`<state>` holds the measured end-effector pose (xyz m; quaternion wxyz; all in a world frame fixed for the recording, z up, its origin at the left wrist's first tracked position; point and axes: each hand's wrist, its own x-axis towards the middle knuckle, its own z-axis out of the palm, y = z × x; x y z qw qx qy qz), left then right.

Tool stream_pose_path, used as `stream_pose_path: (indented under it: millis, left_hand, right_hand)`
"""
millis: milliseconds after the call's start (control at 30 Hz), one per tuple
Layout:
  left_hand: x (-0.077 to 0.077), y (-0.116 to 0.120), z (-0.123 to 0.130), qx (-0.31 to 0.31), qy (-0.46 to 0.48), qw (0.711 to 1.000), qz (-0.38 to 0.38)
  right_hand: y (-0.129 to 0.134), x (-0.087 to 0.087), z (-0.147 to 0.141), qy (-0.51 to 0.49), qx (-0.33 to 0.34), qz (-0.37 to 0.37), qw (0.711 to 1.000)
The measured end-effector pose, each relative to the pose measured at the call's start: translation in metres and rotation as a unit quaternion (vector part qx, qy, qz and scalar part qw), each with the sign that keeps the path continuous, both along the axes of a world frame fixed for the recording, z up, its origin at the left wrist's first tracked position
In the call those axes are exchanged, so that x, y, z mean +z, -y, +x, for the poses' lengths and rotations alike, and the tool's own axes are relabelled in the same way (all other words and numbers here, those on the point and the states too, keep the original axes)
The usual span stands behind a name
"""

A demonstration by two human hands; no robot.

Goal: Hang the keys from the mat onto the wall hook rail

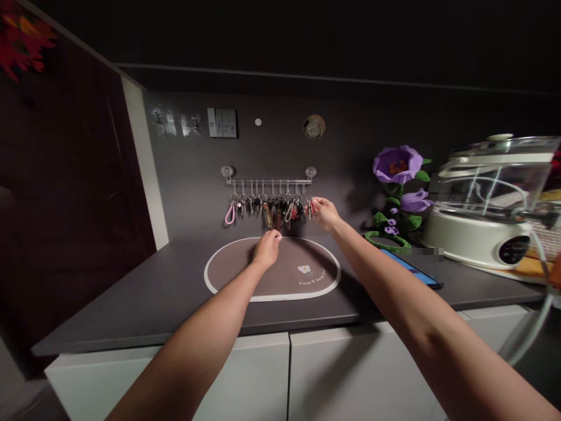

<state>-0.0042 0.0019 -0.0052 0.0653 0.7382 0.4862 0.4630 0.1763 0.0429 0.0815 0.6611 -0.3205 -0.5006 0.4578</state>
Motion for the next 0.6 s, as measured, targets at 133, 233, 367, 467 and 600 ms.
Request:
stream_pose_path:
  millis: [133,233,367,467,600]
  left_hand:
    - [-0.003,-0.003,0.000,0.004,-0.007,1.000,0.002]
    - [-0.004,-0.005,-0.001,0.010,-0.010,1.000,0.000]
    - [-0.005,-0.006,-0.001,0.014,-0.013,1.000,0.001]
    - [-0.005,-0.006,-0.001,0.013,-0.013,1.000,0.001]
    - [-0.005,-0.007,-0.001,0.017,-0.008,1.000,0.000]
  right_hand:
    - [-0.014,0.014,0.000,-0.033,0.000,-0.010,0.999]
    - [-0.022,0.021,-0.004,-0.047,-0.002,-0.029,0.998]
    - [-0.030,0.025,-0.010,-0.068,0.001,-0.034,0.997]
    - [-0.034,0.026,-0.012,-0.079,-0.001,-0.045,0.996]
    - [-0.037,0.025,-0.012,-0.070,-0.020,-0.073,0.995]
